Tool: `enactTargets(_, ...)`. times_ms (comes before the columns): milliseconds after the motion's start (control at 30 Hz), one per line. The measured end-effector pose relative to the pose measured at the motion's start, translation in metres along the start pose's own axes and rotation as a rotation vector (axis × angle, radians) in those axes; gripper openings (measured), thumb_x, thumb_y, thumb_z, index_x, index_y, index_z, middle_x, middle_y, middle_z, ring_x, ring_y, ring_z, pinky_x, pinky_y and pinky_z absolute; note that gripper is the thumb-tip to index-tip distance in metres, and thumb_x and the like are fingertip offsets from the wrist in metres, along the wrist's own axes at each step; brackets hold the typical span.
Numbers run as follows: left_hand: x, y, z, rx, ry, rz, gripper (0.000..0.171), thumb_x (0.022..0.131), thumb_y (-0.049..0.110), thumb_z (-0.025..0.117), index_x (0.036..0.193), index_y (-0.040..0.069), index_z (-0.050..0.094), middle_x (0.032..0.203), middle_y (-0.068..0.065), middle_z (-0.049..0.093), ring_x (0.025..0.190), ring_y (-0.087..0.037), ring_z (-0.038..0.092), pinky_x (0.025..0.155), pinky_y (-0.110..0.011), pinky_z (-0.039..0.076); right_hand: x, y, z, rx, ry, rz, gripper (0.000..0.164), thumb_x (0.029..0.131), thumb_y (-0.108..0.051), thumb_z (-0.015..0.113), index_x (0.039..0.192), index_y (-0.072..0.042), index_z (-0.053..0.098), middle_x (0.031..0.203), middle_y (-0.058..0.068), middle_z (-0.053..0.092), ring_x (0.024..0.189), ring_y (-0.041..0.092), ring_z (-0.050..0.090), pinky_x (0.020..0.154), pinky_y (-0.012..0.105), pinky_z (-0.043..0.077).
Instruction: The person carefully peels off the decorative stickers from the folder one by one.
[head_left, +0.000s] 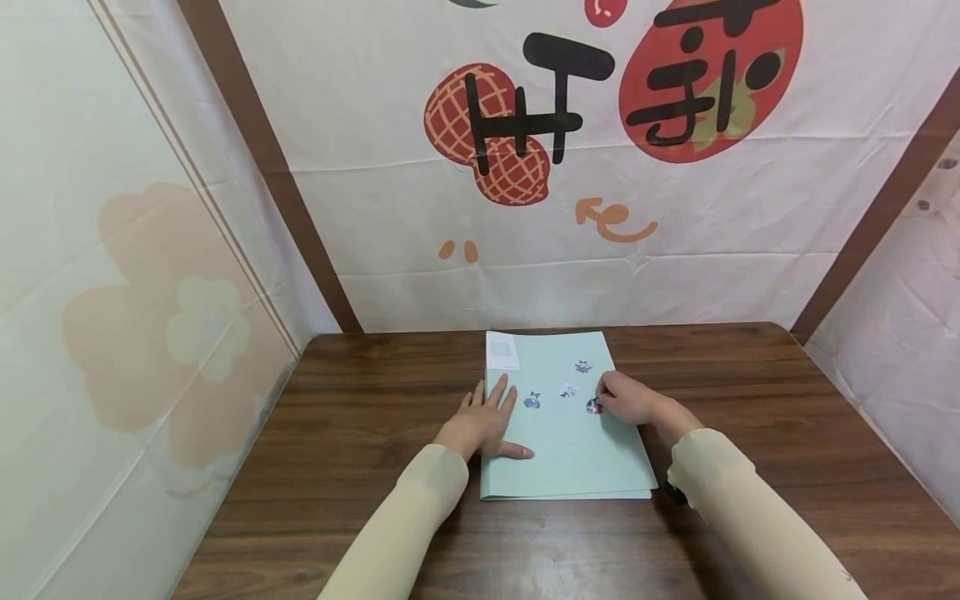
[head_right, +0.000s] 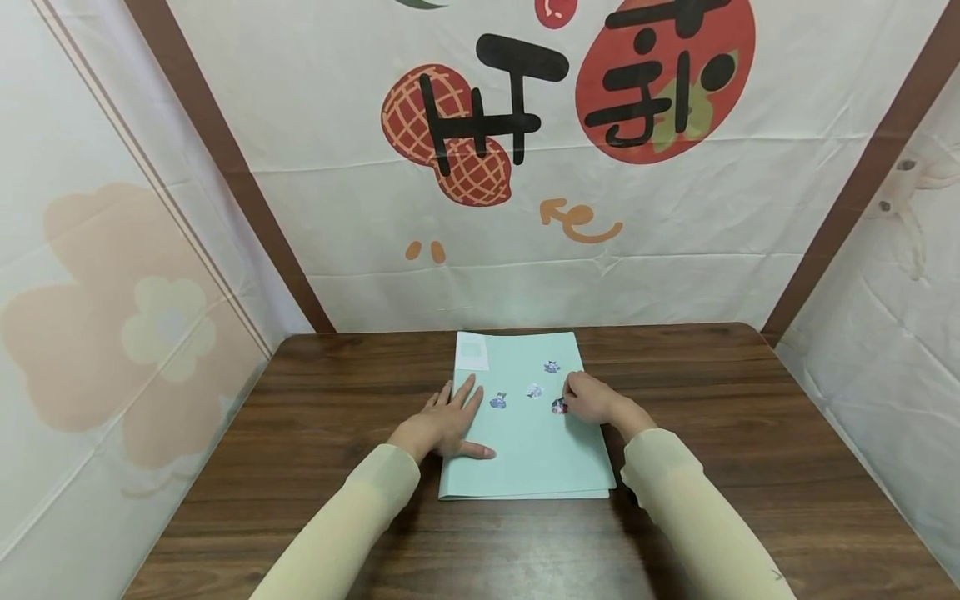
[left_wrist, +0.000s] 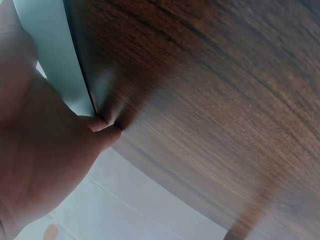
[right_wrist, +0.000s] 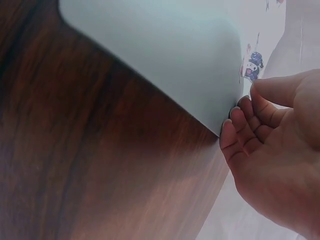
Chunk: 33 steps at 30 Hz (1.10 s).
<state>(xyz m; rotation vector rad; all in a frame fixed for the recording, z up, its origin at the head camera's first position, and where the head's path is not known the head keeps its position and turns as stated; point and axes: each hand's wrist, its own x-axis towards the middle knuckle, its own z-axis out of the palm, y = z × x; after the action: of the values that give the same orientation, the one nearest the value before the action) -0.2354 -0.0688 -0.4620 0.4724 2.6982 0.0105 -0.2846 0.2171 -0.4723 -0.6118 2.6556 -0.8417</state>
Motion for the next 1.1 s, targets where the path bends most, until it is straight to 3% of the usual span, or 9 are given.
enactTargets(667, -0.001, 0.001, -0.001, 0.019, 0.005, -0.006, 0.111, 0.086, 0.079, 0.057, 0.166, 0.015, 0.013, 0.173, -0.008, -0.001, 0.156, -0.043, 0.006, 0.124, -0.054, 0.017, -0.008, 0.001, -0.005, 0.086, -0.023, -0.015, 0.008, 0.105, -0.003, 0.046, 0.100, 0.001, 0.051, 0.091, 0.008, 0.049, 0.084, 0.021, 0.047, 0.074, 0.033, 0.040)
enactTargets(1100, 0.000, 0.002, 0.000, 0.023, 0.009, -0.011, 0.111, 0.086, 0.079, 0.057, 0.166, 0.015, 0.014, 0.173, -0.008, -0.001, 0.156, -0.043, 0.007, 0.125, -0.054, 0.017, -0.011, 0.006, -0.009, 0.131, -0.032, 0.023, 0.009, 0.107, -0.007, 0.045, 0.106, 0.001, 0.050, 0.095, 0.010, 0.050, 0.091, 0.025, 0.049, 0.077, 0.034, 0.039)
